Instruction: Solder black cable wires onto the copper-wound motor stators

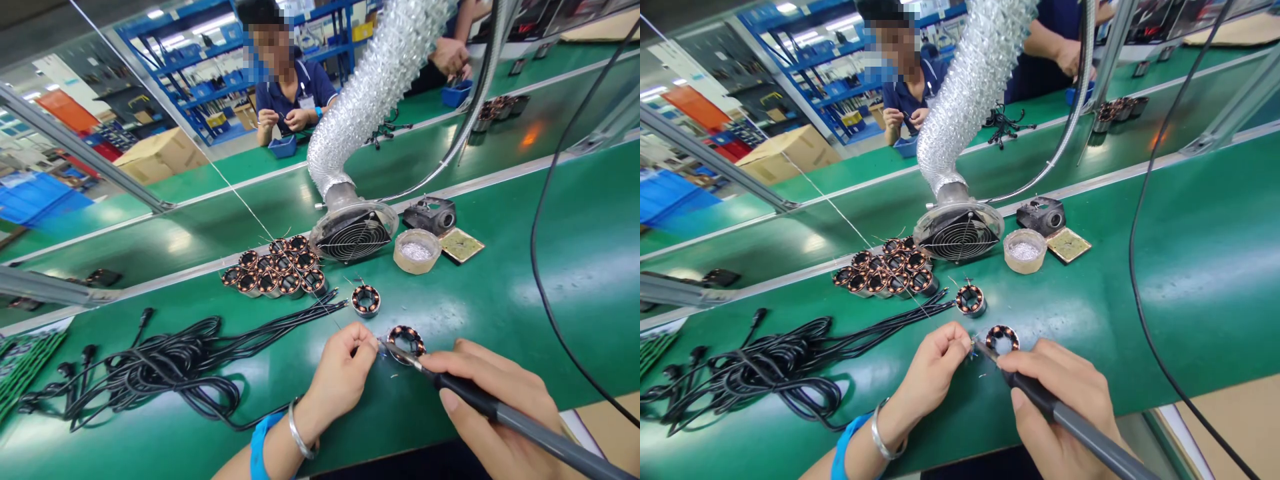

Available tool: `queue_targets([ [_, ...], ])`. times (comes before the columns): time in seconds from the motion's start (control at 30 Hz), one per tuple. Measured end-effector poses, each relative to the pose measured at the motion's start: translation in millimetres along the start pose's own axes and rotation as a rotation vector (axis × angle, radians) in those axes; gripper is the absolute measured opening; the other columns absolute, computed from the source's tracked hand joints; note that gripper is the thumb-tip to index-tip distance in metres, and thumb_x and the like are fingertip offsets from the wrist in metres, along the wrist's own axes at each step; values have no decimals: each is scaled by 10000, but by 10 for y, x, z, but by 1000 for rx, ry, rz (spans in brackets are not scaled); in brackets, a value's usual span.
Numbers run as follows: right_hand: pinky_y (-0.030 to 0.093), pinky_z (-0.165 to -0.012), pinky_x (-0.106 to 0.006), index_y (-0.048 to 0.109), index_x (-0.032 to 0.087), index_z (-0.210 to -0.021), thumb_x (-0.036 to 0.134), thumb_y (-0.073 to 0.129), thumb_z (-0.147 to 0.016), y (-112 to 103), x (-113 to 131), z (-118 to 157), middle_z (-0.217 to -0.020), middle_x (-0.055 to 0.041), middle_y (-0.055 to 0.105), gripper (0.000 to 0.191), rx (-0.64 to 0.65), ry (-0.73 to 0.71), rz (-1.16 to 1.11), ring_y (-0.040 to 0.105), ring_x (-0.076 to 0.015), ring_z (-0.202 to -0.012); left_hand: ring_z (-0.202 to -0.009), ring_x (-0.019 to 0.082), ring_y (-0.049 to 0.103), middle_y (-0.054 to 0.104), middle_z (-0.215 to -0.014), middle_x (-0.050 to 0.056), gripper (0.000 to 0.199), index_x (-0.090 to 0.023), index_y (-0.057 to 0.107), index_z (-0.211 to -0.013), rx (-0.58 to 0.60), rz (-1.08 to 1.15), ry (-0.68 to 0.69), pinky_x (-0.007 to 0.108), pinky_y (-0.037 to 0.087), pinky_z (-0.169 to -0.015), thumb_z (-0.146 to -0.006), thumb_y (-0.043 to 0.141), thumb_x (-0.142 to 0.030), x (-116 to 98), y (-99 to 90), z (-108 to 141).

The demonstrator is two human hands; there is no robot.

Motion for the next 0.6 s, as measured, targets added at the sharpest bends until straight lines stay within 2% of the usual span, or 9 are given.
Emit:
queue_targets([
  [0.3, 439, -465, -241, 657, 198, -1018, 124, 536, -850, -81, 15, 23, -671, 3, 588, 219, -22, 11, 28, 547, -115, -526, -568, 117, 357, 414, -589, -54, 213, -191, 483, -682, 3, -5, 6, 244, 279, -554, -850, 505, -318, 4, -5, 2],
  [0.43, 446, -459, -255, 662, 194, -1017, 140, 540, -852, -66, 1, 48, -645, 8, 556, 212, -37, 29, -11, 535, -118, -492, -570, 116, 355, 409, -588, -54, 204, -191, 480, -673, -9, -6, 6, 244, 273, -553, -840, 502, -307, 2, -4, 4],
  [0.6, 442, -429, -218, 670, 168, -990, 124, 532, -848, -75, 43, -14, -637, 11, 551, 202, -35, 4, 18, 532, -97, -486, -575, 116, 361, 418, -595, -53, 198, -188, 488, -680, -3, -11, 0, 245, 275, -561, -837, 493, -309, 6, 0, 10],
])
Point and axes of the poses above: each hand's wrist, its own z-axis away from the middle knuckle, its own y-axis out of the palm, x = y × z, the point moved 1 cm from there along -z, towards the middle knuckle
